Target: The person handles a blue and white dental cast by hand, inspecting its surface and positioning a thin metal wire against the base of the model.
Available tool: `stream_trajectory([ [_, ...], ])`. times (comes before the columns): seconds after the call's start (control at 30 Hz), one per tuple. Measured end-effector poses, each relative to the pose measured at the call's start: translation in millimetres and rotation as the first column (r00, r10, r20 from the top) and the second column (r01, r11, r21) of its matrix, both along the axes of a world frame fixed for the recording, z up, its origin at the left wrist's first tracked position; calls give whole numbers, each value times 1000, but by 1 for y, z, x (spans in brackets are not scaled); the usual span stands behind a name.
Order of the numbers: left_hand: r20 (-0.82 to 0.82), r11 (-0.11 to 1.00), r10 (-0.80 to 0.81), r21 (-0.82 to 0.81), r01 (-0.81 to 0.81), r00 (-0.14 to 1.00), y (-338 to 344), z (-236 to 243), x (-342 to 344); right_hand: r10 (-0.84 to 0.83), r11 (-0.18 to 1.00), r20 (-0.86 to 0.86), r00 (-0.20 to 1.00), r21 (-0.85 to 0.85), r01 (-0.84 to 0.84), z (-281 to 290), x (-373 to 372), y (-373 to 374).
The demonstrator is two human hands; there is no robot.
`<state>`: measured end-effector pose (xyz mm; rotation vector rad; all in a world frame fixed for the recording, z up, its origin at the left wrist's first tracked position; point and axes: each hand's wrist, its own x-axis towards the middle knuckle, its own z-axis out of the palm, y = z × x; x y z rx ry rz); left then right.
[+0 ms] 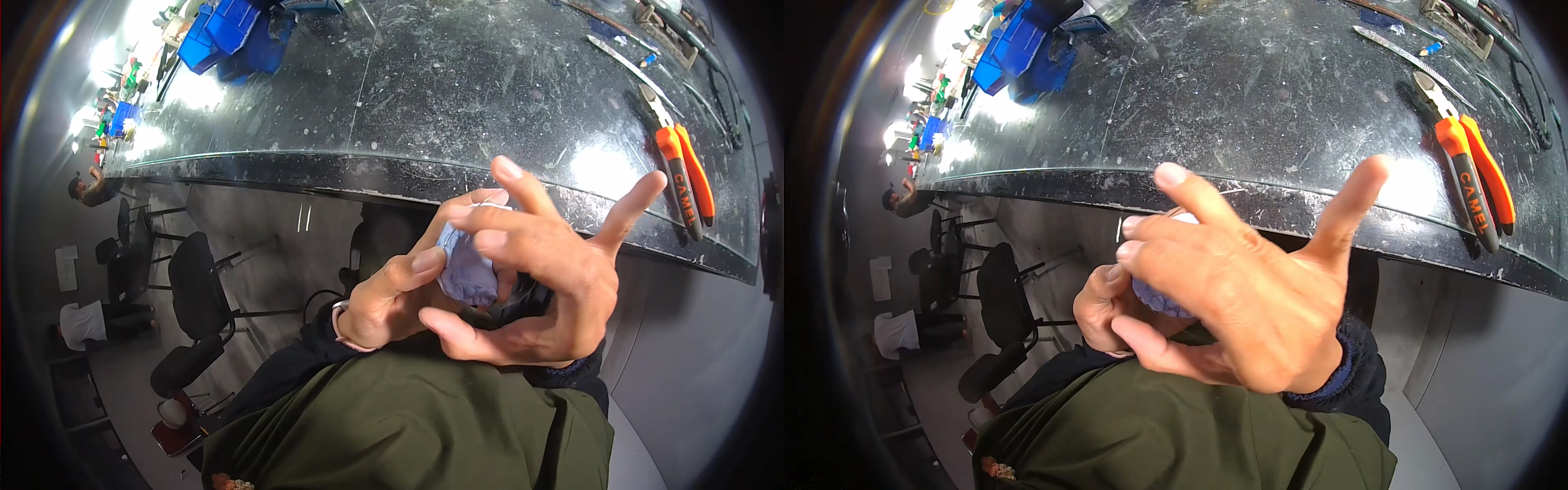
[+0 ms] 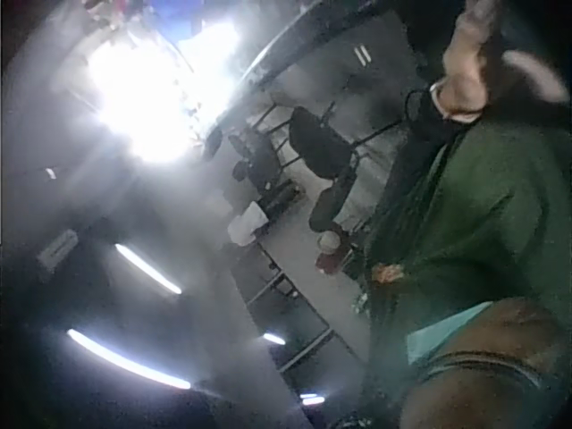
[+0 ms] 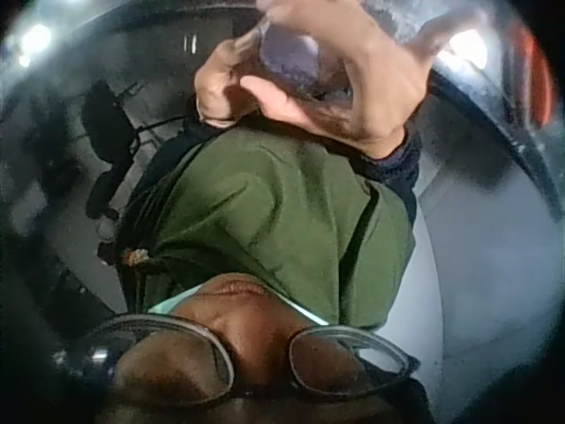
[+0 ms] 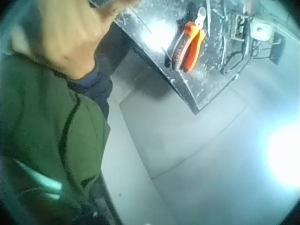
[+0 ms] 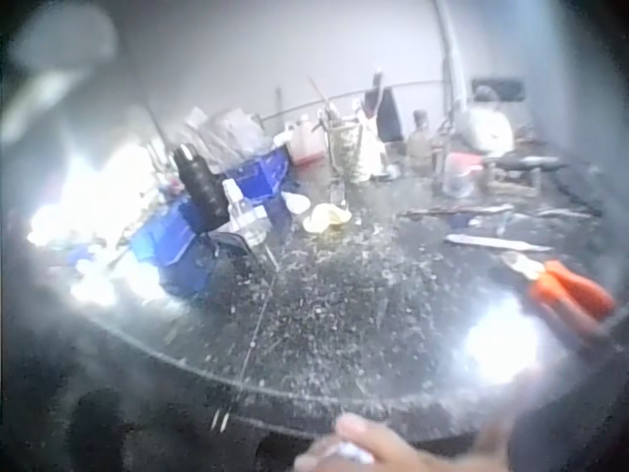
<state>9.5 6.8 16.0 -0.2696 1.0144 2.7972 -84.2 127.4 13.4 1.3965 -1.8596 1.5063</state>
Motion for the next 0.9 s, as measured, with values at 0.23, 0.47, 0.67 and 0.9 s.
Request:
stream_trajectory([
  [0.23, 9, 996, 88, 30, -88, 996, 2, -7, 0, -12, 1000, 6, 1000, 14, 11, -1, 1, -3],
  [0.47, -132, 985, -173, -41, 169, 976, -5, -16, -4, -48, 999, -45, 998, 4, 48, -6, -1, -2],
  [0.67, -163, 986, -163, -9, 164, 973, -3, -18, -4, -83, 996, -37, 996, 17, 83, -1, 2, -1],
  [0.9, -241, 889, 53, 453, 64, 969, 6, -30, 2, -101, 995, -29, 994, 10, 102, 0, 3, -4],
])
